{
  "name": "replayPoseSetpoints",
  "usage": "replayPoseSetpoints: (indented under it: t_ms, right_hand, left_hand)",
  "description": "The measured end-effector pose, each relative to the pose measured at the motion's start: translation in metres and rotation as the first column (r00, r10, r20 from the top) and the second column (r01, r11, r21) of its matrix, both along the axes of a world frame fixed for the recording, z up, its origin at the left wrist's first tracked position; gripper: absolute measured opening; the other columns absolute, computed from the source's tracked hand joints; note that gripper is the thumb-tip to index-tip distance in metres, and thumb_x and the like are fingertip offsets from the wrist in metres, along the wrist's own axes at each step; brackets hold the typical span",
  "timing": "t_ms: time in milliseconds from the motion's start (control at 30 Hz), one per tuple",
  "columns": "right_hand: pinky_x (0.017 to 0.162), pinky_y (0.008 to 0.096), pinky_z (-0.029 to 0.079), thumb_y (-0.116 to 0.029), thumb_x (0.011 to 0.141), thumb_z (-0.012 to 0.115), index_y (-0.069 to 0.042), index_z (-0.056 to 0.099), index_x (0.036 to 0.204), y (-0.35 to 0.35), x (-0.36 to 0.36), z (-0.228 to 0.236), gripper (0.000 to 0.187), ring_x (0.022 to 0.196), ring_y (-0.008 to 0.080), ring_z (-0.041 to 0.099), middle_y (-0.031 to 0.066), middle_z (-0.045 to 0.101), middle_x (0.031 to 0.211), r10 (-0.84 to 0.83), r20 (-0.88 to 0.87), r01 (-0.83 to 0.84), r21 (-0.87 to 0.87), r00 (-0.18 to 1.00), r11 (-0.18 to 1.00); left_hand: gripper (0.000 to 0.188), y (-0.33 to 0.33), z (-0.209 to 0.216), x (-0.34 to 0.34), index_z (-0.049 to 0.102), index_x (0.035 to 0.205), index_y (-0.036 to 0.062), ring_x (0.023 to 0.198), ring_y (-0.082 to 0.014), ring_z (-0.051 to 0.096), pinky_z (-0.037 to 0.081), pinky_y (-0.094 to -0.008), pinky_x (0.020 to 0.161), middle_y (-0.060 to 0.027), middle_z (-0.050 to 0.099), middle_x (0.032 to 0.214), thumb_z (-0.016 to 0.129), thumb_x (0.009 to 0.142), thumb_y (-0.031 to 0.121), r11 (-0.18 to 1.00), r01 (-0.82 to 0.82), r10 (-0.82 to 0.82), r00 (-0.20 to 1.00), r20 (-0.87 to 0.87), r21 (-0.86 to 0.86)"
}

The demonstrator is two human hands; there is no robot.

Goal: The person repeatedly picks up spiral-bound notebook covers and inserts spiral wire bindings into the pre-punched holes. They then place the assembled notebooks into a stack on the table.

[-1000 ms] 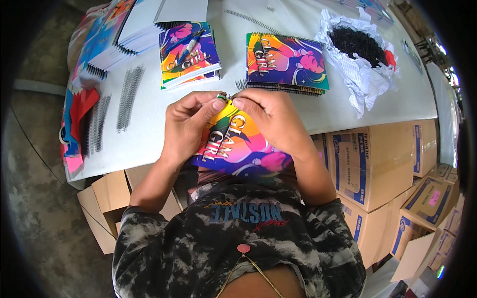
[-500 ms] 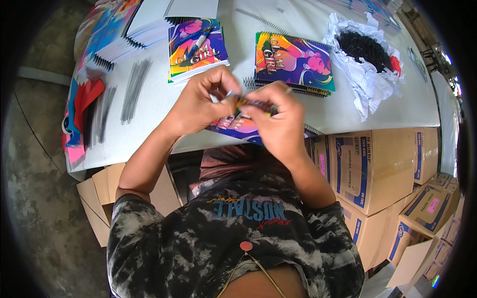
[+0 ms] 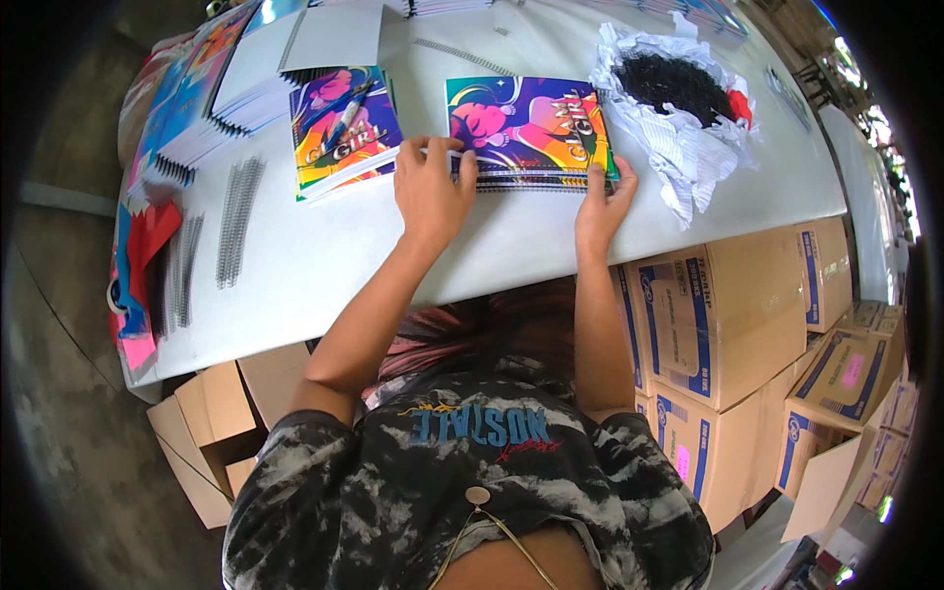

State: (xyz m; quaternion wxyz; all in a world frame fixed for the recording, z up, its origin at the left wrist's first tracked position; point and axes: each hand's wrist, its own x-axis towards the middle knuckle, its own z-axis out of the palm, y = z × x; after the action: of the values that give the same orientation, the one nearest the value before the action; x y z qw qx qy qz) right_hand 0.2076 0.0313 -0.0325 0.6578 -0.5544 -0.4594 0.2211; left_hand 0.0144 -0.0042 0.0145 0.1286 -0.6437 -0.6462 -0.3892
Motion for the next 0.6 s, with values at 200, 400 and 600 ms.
replayPoseSetpoints:
  t_ms: [200, 400, 600]
  right_hand:
    - [0.095, 0.0325, 0.034, -0.005, 0.083, 0.049, 0.005, 0.045, 0.119, -0.003, -0.001, -0.002, 0.037, 0.109, 0.0232, 0.048, 0.0167, 0.05, 0.118, 0.097, -0.119, -0.085, 0.102, 0.988, 0.991]
    - [0.09, 0.0318, 0.04, -0.007, 0.083, 0.058, 0.005, 0.046, 0.119, 0.003, -0.007, 0.005, 0.04, 0.105, 0.0227, 0.051, 0.018, 0.052, 0.117, 0.047, -0.021, -0.045, 0.073, 0.999, 0.996]
    - [0.085, 0.0312, 0.042, -0.013, 0.08, 0.066, 0.006, 0.051, 0.113, 0.002, -0.004, 0.005, 0.041, 0.097, 0.0201, 0.054, 0.0152, 0.054, 0.108, 0.036, -0.04, -0.035, 0.035, 0.999, 0.999]
  left_hand:
    - [0.031, -0.015, -0.004, 0.007, 0.056, 0.098, -0.0007, 0.08, -0.0236, 0.055, 0.044, -0.0331, 0.073, -0.0142, 0.056, 0.092, 0.065, 0.081, 0.024, 0.975, 0.18, -0.101, 0.881, 0.461, -0.131]
    - [0.04, -0.007, -0.001, -0.001, 0.057, 0.093, 0.0004, 0.083, -0.0278, 0.057, 0.046, -0.0348, 0.072, -0.0118, 0.057, 0.09, 0.076, 0.068, 0.025, 0.975, 0.208, -0.169, 0.92, 0.353, -0.074]
    - [0.041, -0.017, 0.001, 0.0, 0.057, 0.092, 0.0017, 0.08, -0.0257, 0.056, 0.046, -0.035, 0.071, -0.0103, 0.056, 0.087, 0.078, 0.066, 0.025, 0.96, 0.204, -0.123, 0.921, 0.37, -0.189]
